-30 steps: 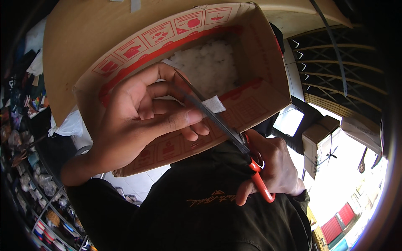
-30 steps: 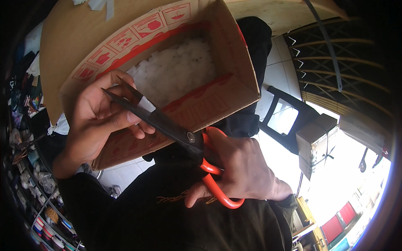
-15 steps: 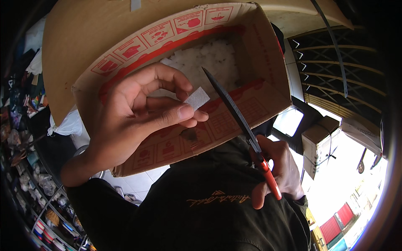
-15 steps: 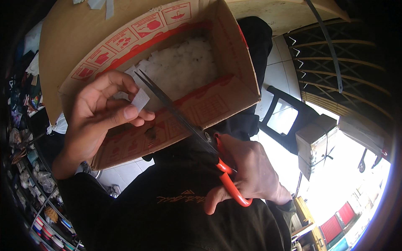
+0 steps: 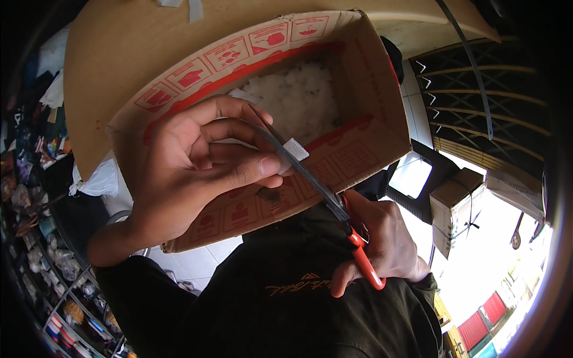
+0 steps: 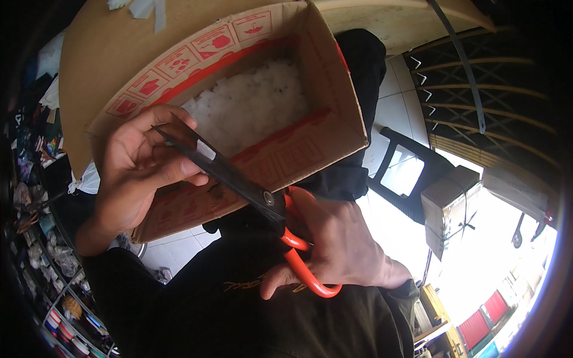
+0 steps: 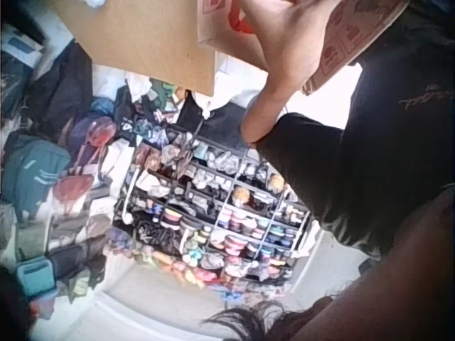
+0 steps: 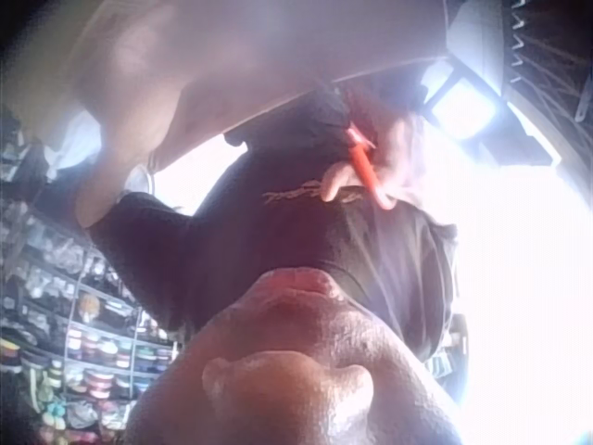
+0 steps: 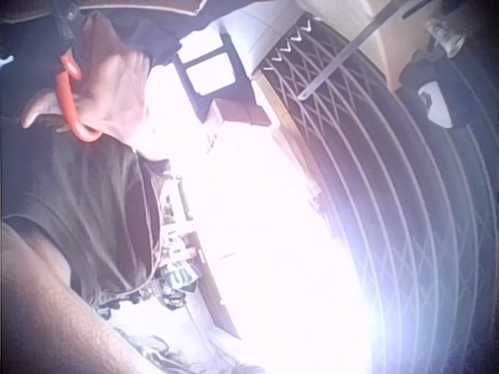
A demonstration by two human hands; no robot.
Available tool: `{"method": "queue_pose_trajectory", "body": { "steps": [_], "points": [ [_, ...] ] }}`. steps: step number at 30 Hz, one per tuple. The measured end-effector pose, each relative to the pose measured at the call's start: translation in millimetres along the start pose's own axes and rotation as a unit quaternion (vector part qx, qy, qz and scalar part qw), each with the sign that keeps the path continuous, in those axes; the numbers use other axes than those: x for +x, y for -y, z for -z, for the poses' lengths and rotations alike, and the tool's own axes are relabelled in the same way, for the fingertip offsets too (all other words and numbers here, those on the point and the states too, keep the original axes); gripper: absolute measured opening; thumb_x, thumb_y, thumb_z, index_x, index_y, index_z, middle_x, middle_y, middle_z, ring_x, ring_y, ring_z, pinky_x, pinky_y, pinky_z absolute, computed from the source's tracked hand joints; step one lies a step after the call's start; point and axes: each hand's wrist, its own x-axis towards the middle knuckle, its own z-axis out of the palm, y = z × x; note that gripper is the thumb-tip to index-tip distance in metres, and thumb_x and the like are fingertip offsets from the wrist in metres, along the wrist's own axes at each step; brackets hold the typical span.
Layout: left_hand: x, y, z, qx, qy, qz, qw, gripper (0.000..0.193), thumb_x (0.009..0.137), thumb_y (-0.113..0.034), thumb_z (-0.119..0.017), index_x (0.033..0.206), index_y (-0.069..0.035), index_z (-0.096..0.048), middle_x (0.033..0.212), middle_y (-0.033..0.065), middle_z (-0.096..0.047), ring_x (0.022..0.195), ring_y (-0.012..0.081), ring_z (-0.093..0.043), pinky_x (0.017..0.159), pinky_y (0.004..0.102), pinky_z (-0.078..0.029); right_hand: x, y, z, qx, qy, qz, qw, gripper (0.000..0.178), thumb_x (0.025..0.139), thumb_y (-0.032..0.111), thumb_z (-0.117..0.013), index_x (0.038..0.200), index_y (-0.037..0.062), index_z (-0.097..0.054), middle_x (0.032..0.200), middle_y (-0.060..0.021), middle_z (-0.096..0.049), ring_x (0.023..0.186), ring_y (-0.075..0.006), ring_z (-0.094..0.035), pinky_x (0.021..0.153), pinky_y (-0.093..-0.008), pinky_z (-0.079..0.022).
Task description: The person cuts strips of white foam with shears, placing the small cut pieces into a cardboard box.
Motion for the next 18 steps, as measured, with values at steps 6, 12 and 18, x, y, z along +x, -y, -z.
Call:
{"method": "queue_pose_trajectory", "body": {
  "steps": [6, 12, 18],
  "points": [
    [1.1, 0.2, 2.1, -0.006, -0.009, 0.017, 1.0, 0.037, 0.082, 0.005, -0.066, 0.113, 0.006, -0.045, 0.096, 0.0145, -0.062, 0.085, 0.0195, -0.068, 0.075, 0.0295, -0.059, 0.7, -3.0, 1.0, -0.029, -0.017, 0.01, 0.999, 0.075, 0.05, 0.058, -0.087, 0.084, -0.0004, -0.055, 0.052, -0.0046, -0.047, 0.044, -0.0228, -0.051, 0.045, -0.0331, -0.038],
    [2.9, 2.5, 3.5, 0.01, -0.011, 0.004, 1.0, 0.033, 0.083, 0.003, -0.066, 0.111, 0.006, -0.048, 0.104, 0.0148, -0.06, 0.086, 0.0201, -0.068, 0.078, 0.0275, -0.058, -5.5, -10.5, -7.2, -0.018, -0.072, -0.016, 0.997, 0.075, 0.044, 0.06, -0.087, 0.073, 0.0017, -0.05, 0.05, -0.001, -0.036, 0.045, -0.0142, -0.035, 0.044, -0.0297, -0.027],
    [2.6, 5.8, 8.1, 0.078, -0.012, -0.032, 0.996, 0.02, 0.087, 0.001, -0.062, 0.106, 0.006, -0.056, 0.106, 0.0132, -0.058, 0.087, 0.0205, -0.068, 0.074, 0.0268, -0.055, -13.9, -22.0, 4.3, 0.054, 0.006, -0.029, 0.998, 0.077, 0.041, 0.058, -0.089, 0.077, 0.0015, -0.052, 0.055, -0.0037, -0.042, 0.05, -0.0179, -0.039, 0.048, -0.0323, -0.034]
  ]
}}
